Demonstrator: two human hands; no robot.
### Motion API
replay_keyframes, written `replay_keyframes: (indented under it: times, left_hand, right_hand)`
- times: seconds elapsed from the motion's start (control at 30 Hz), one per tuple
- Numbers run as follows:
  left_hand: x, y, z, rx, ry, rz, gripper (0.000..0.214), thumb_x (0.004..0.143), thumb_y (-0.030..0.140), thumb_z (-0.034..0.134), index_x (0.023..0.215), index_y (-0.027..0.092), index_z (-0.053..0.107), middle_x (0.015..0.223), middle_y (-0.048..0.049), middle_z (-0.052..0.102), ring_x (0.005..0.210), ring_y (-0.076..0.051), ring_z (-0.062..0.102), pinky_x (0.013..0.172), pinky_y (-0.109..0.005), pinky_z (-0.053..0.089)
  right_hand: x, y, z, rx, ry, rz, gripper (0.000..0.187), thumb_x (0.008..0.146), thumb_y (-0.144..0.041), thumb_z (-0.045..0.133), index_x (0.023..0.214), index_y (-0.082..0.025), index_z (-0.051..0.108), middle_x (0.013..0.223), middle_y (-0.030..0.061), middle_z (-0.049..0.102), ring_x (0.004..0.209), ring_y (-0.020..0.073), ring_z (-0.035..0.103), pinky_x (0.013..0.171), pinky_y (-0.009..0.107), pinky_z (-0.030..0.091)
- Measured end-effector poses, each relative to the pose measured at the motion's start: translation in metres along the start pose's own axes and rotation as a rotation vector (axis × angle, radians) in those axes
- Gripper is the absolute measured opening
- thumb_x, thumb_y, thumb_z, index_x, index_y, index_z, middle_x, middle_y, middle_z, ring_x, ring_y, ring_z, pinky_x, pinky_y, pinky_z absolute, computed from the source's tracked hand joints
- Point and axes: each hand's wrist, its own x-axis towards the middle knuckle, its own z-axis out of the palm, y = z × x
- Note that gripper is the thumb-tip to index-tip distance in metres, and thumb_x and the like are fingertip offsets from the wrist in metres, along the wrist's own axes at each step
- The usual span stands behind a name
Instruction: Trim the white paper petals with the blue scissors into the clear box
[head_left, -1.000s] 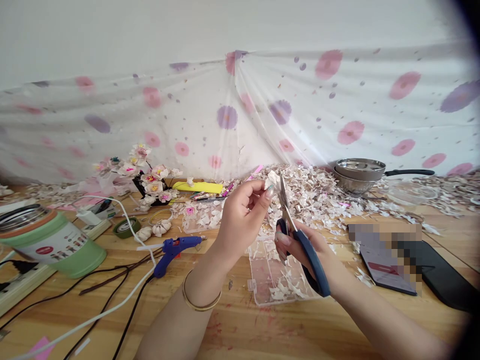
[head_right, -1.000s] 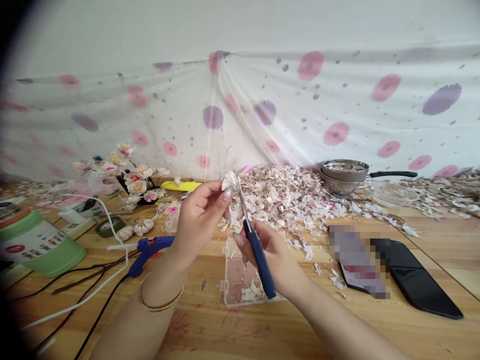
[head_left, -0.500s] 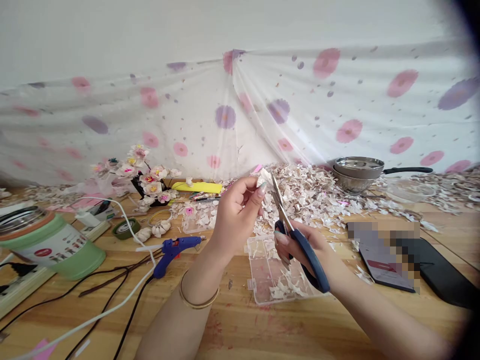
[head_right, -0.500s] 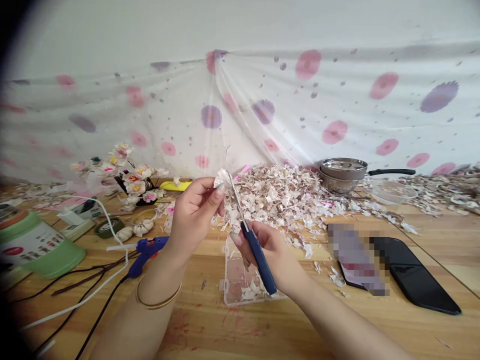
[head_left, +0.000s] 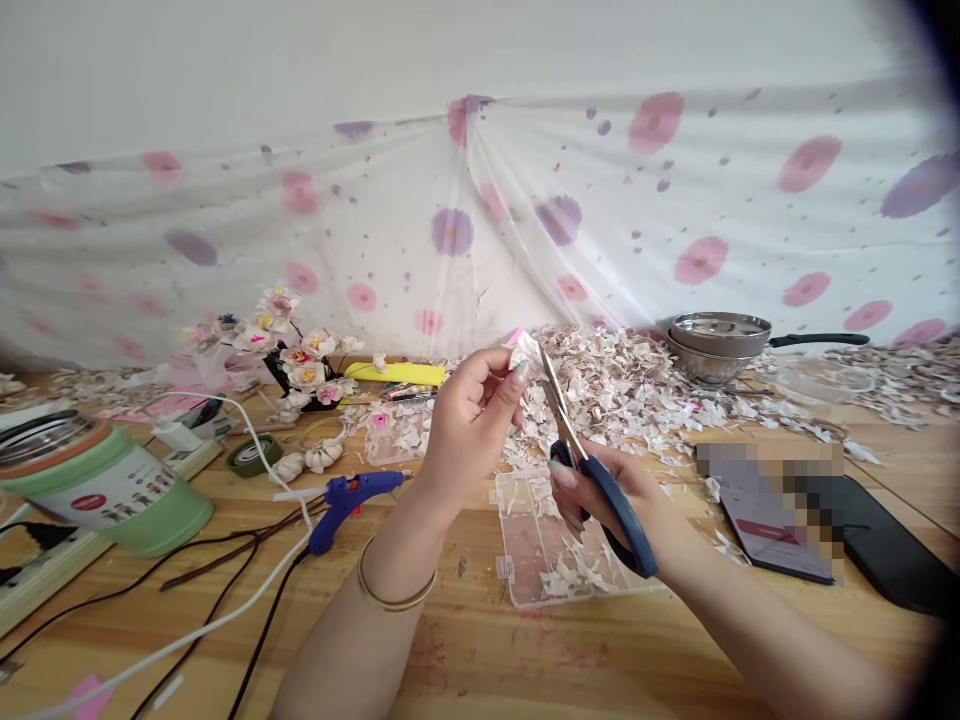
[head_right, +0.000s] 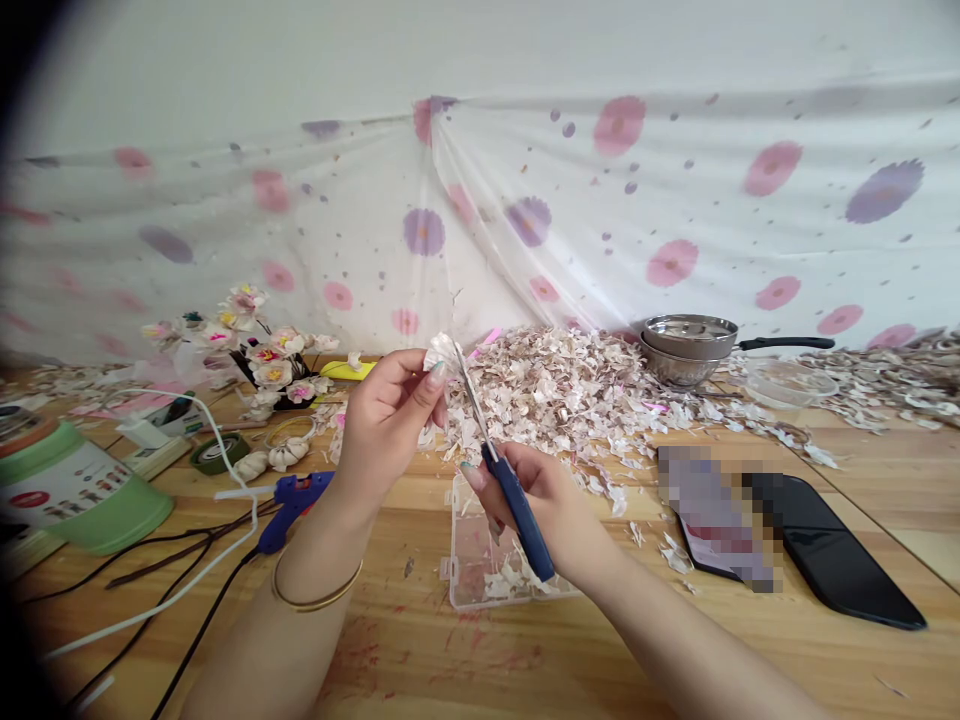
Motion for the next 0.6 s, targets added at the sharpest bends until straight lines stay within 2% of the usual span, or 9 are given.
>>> replay_keyframes:
  times: [0.23, 0.47, 0.6]
  left_hand:
    - [0.0025, -0.0017, -0.0035, -0.045, -0.009, -0.051, 0.023, 0.086, 0.040, 0.067, 0.094, 0.019, 0.061, 0.063, 0.0043, 0.056, 0.050, -0.008, 0.052, 0.050, -0.020, 0.042]
    - [0.0042, -0.0053, -0.0078, -0.075, -0.031, -0.055, 0.019, 0.087, 0.037, 0.066, 0.093, 0.020, 0.061, 0.063, 0.0046, 0.055, 0.051, -0.008, 0.052, 0.050, -0.020, 0.042]
    - [0.0050, -0.0055, -0.0077, -0.105, -0.044, -0.048, 0.017, 0.087, 0.035, 0.066, 0.092, 0.019, 0.060, 0.063, 0.0052, 0.055, 0.050, -0.007, 0.052, 0.048, -0.019, 0.042]
  right_hand:
    - [-0.0011, -0.0082, 0.0007, -0.063, 0.026, 0.049, 0.051, 0.077, -0.070, 0.059, 0.063, -0.023, 0.046, 0.053, -0.0031, 0.049, 0.048, 0.0126, 0.048, 0.048, 0.026, 0.046]
    - [0.0001, -0.0047, 0.0005, -0.014, 0.004, 0.075, 0.044, 0.078, -0.061, 0.066, 0.064, -0.023, 0.047, 0.052, -0.0040, 0.049, 0.046, 0.0119, 0.048, 0.047, 0.024, 0.046]
    - [0.0010, -0.0076, 0.0012, -0.013, 0.014, 0.093, 0.048, 0.073, -0.064, 0.068, 0.062, -0.022, 0.047, 0.051, -0.0039, 0.049, 0.046, 0.0117, 0.047, 0.046, 0.024, 0.045]
